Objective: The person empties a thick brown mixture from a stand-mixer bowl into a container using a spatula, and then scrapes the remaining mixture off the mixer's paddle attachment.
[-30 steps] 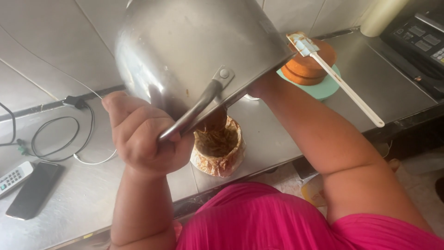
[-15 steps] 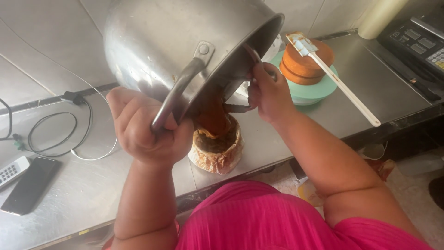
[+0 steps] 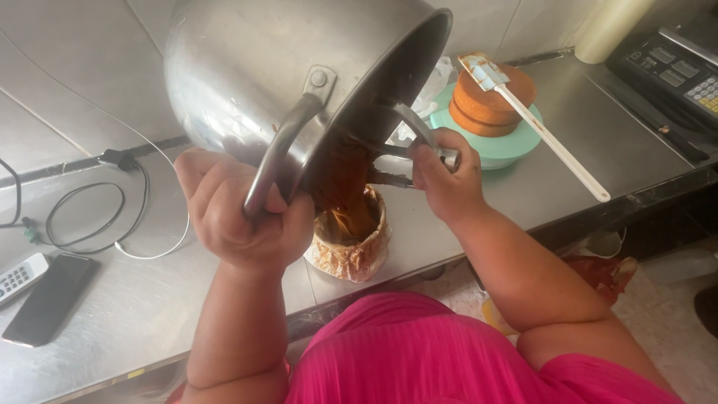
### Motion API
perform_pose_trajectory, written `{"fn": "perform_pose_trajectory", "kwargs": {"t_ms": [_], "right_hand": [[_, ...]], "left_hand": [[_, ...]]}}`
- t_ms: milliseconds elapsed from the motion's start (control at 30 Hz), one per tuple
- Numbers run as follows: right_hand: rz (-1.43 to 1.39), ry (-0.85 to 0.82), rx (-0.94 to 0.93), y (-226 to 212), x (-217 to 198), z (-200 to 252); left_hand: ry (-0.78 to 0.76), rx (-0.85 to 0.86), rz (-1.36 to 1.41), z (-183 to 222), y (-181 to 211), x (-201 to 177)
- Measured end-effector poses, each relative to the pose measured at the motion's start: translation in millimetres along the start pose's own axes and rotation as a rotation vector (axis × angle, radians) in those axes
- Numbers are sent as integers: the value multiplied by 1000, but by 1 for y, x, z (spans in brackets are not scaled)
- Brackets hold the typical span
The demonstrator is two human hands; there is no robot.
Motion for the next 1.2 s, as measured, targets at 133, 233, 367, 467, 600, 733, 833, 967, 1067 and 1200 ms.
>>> {"fn": "perform_pose_trajectory", "kwargs": {"t_ms": [133, 233, 367, 467, 600, 733, 833, 967, 1067, 1200], "right_hand": [[0, 93, 42, -12, -3, 4], [-25, 179, 80, -27, 3, -11], [374, 130, 167, -42, 17, -43], [587, 22, 35, -53, 37, -70], [613, -152, 154, -19, 50, -108], [823, -229, 325, 37, 39, -136], [981, -287, 457, 77, 36, -164], [432, -218, 570, -56, 61, -76], [337, -324, 390, -57, 65, -79], [371, -392, 417, -55, 63, -76]], "left_hand": [[-2, 13, 19, 0, 4, -4], [-22, 33, 26, -6, 10, -2], [-53, 40, 6, -9, 16, 3], [-38, 44, 6, -6, 16, 2], [-58, 64, 41, -14, 22, -1], [-95, 52, 35, -16, 20, 0], [-52, 31, -26, 0, 8, 6], [-16, -26, -15, -10, 5, 11], [-29, -14, -21, -10, 3, 15], [-46, 5, -37, -17, 4, 20]]}}
Point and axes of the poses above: each hand's wrist, its own z-axis away from the middle knuckle, its own x-axis out of the palm, y = z × x, the point moved 8 cm from there along -z, towards the middle knuckle, and after that the axes turned 11 degrees about -y, right-handed, at the moved point
